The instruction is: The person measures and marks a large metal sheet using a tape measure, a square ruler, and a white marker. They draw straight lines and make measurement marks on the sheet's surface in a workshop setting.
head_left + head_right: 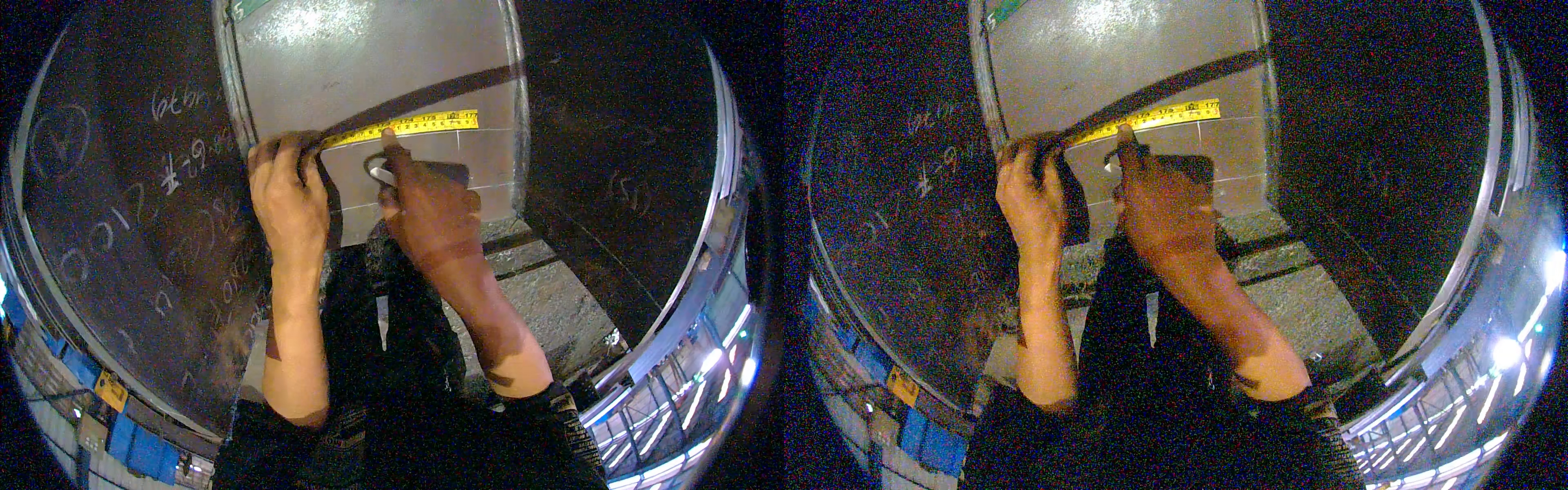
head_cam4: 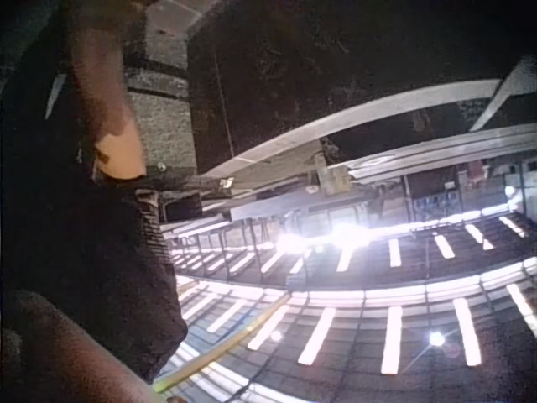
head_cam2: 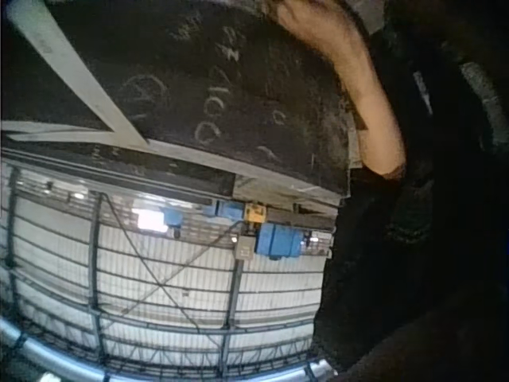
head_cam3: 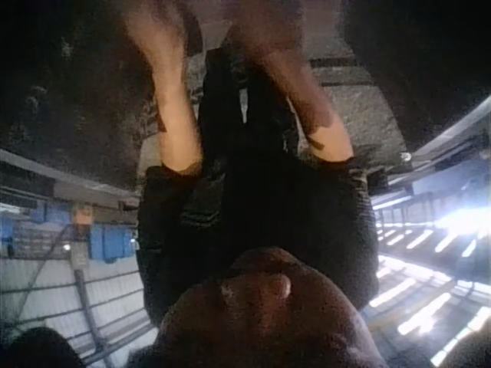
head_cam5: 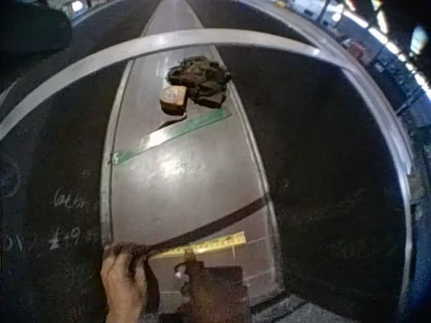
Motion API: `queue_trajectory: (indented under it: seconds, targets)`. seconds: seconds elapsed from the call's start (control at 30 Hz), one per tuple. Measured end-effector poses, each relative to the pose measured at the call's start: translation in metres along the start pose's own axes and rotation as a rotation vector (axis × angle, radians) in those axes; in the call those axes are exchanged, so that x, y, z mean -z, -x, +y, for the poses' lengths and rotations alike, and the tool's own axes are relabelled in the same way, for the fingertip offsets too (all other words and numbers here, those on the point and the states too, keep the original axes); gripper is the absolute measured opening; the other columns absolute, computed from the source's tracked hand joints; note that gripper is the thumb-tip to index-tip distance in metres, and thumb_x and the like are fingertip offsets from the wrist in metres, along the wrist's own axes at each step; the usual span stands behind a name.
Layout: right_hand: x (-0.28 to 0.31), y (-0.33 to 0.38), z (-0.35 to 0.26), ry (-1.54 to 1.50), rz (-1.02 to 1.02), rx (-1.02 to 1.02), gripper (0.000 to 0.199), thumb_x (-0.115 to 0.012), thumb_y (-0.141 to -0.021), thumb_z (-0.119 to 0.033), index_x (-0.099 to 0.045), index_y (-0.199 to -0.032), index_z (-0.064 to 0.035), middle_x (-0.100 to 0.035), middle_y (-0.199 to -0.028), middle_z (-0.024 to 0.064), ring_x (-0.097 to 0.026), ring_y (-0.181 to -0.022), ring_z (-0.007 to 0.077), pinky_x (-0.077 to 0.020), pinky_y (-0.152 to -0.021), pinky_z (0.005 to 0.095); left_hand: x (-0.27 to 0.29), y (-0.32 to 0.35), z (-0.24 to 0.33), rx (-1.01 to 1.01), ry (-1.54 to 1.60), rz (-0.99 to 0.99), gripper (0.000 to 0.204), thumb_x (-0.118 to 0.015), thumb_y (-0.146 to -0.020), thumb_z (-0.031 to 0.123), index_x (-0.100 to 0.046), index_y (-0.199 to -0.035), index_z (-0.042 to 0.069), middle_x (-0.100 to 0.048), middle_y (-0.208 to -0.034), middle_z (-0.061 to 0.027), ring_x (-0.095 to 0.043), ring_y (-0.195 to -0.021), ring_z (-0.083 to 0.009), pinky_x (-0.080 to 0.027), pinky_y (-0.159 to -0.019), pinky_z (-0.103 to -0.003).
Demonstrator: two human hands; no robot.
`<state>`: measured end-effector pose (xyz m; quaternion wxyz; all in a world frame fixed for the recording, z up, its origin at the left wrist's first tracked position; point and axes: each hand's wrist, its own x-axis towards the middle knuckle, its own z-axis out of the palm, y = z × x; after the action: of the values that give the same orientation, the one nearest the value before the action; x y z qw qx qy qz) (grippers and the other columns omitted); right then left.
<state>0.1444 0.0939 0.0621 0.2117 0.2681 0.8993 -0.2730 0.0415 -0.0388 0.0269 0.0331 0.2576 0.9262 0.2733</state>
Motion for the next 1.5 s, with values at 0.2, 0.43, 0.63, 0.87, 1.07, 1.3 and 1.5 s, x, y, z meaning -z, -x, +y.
queue_trajectory:
  seconds: [0.2, 0.43, 0.63, 0.87, 1.07, 1.3, 1.5]
  targets:
    - [0.009, -0.001, -0.005, 0.011, -0.042, -0.054, 0.059, -0.066, -0.09, -0.026, -0.046, -0.145, -0.0169, -0.071, -0.102, 0.0145, -0.07, -0.088, 0.0341, -0.053, -0.075, 0.052, 0.001, 0.005, 0.001, 0.034, -0.033, 0.041, 0.025, -0.064, -0.083, 0.0, -0.065, -0.108, -0.002, -0.062, -0.111, -0.0256, -0.055, -0.111, -0.0456, -0.044, -0.097, -0.05]
    - [0.017, 0.001, -0.003, 0.026, -0.006, -0.045, 0.058, -0.067, -0.09, -0.028, -0.048, -0.144, -0.0168, -0.07, -0.102, 0.016, -0.067, -0.093, 0.0353, -0.0539, -0.078, 0.0493, 0.005, -0.005, 0.009, 0.117, 0.001, 0.0, 0.025, -0.065, -0.08, -0.002, -0.067, -0.105, -0.005, -0.064, -0.102, -0.0284, -0.059, -0.101, -0.0489, -0.047, -0.091, -0.05]
    - [0.019, -0.003, -0.006, -0.102, 0.145, -0.019, 0.042, -0.063, -0.092, -0.024, -0.057, -0.131, -0.0109, -0.067, -0.102, 0.0183, -0.064, -0.097, 0.0403, -0.0527, -0.083, 0.0486, 0.007, -0.017, 0.021, 0.154, 0.065, -0.013, 0.022, -0.064, -0.078, -0.004, -0.068, -0.1, -0.005, -0.065, -0.1, -0.0281, -0.062, -0.091, -0.0472, -0.047, -0.083, -0.05]
    - [0.005, -0.014, -0.02, -0.209, 0.336, 0.028, 0.026, -0.061, -0.094, -0.023, -0.062, -0.107, -0.0006, -0.065, -0.099, 0.0219, -0.063, -0.091, 0.0435, -0.0516, -0.078, 0.0506, 0.004, -0.034, 0.035, 0.061, -0.039, 0.0, 0.026, -0.066, -0.078, -0.002, -0.07, -0.103, -0.004, -0.07, -0.1, -0.0242, -0.066, -0.099, -0.0428, -0.051, -0.091, -0.045]
    - [0.034, -0.057, -0.012, -0.383, 0.301, -0.013, 0.02, -0.066, -0.09, -0.018, -0.064, -0.097, 0.0008, -0.067, -0.093, 0.0222, -0.065, -0.087, 0.0422, -0.0508, -0.078, 0.0478, -0.01, -0.078, 0.06, 0.135, 0.059, 0.028, 0.022, -0.065, -0.076, -0.005, -0.069, -0.098, -0.003, -0.066, -0.09, -0.0294, -0.062, -0.093, -0.0494, -0.047, -0.097, -0.049]
    - [0.002, -0.029, -0.027, -0.379, 0.248, 0.036, 0.026, -0.058, -0.095, -0.024, -0.06, -0.102, 0.0002, -0.065, -0.095, 0.0241, -0.065, -0.085, 0.043, -0.053, -0.075, 0.051, 0.006, -0.04, 0.035, 0.124, 0.035, -0.007, 0.024, -0.066, -0.077, -0.003, -0.07, -0.101, -0.004, -0.067, -0.094, -0.0291, -0.063, -0.097, -0.0472, -0.048, -0.094, -0.049]
    - [-0.006, -0.018, -0.024, -0.371, 0.208, 0.056, 0.026, -0.057, -0.095, -0.024, -0.06, -0.103, 0.0005, -0.065, -0.097, 0.0243, -0.065, -0.085, 0.0428, -0.0532, -0.075, 0.0511, 0.007, -0.025, 0.031, 0.11, -0.031, -0.029, 0.027, -0.067, -0.079, 0.001, -0.071, -0.104, -0.005, -0.069, -0.1, -0.0262, -0.066, -0.097, -0.0437, -0.051, -0.09, -0.046]
